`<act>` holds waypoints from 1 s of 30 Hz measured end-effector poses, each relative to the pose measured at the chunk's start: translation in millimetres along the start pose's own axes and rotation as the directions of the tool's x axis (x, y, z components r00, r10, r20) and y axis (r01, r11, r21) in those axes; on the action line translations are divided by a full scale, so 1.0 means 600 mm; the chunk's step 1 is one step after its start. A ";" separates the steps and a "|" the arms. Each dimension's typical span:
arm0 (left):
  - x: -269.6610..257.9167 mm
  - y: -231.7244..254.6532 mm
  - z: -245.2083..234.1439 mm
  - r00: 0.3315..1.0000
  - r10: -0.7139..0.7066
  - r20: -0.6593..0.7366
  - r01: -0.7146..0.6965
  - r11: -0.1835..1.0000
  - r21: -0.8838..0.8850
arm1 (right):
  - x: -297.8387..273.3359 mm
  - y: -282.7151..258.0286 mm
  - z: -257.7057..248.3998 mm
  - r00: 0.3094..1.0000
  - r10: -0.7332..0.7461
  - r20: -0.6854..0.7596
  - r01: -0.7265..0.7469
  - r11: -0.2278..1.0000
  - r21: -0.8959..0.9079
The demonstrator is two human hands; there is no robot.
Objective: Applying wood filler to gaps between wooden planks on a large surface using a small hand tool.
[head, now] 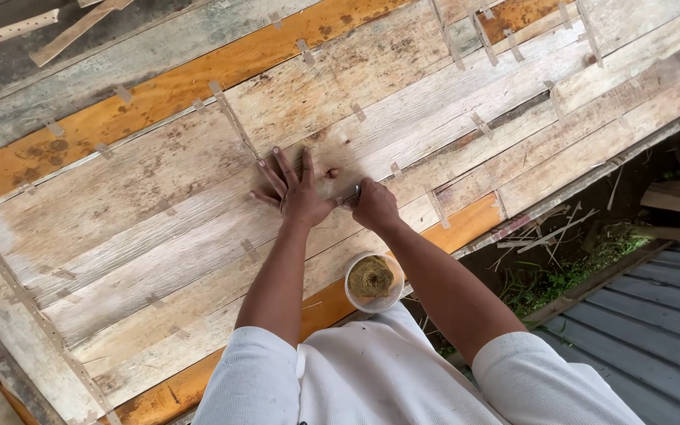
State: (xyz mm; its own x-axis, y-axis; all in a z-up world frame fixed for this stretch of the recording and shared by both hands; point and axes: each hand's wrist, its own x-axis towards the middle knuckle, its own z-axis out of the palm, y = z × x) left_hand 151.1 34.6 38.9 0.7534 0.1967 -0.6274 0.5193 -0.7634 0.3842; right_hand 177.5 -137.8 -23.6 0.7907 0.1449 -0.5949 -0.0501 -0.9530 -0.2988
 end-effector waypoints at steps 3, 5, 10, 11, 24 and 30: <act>0.002 -0.003 0.006 1.000 -0.007 0.009 0.007 1.000 0.011 | -0.013 -0.009 -0.015 0.999 -0.025 0.031 0.026 1.000 -0.014; 0.002 -0.001 0.006 1.000 -0.005 0.010 0.005 1.000 0.007 | -0.012 -0.010 -0.012 1.000 -0.018 0.022 0.018 1.000 -0.005; 0.006 -0.003 0.006 1.000 -0.009 0.014 0.009 1.000 0.028 | -0.020 -0.015 -0.016 1.000 -0.017 0.021 0.016 1.000 0.016; 0.007 -0.002 0.005 1.000 -0.004 0.011 0.004 1.000 0.022 | -0.016 -0.012 -0.017 0.999 -0.030 0.020 0.030 1.000 0.005; 0.005 -0.036 0.019 0.989 0.131 -0.062 -0.136 0.988 -0.075 | -0.029 0.008 -0.011 0.992 -0.128 0.008 0.126 0.987 0.101; 0.019 -0.086 0.074 0.950 0.212 -0.228 -0.230 0.972 -0.056 | -0.067 0.063 -0.019 0.975 -0.155 -0.157 0.190 0.951 0.245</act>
State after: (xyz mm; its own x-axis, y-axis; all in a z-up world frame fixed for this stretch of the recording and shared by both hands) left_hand 114.9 48.8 -17.8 0.9178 0.1656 -0.3609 0.3542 -0.7523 0.5555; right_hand 150.8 -182.5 -2.5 0.8746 0.2475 -0.4170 -0.0463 -0.8134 -0.5799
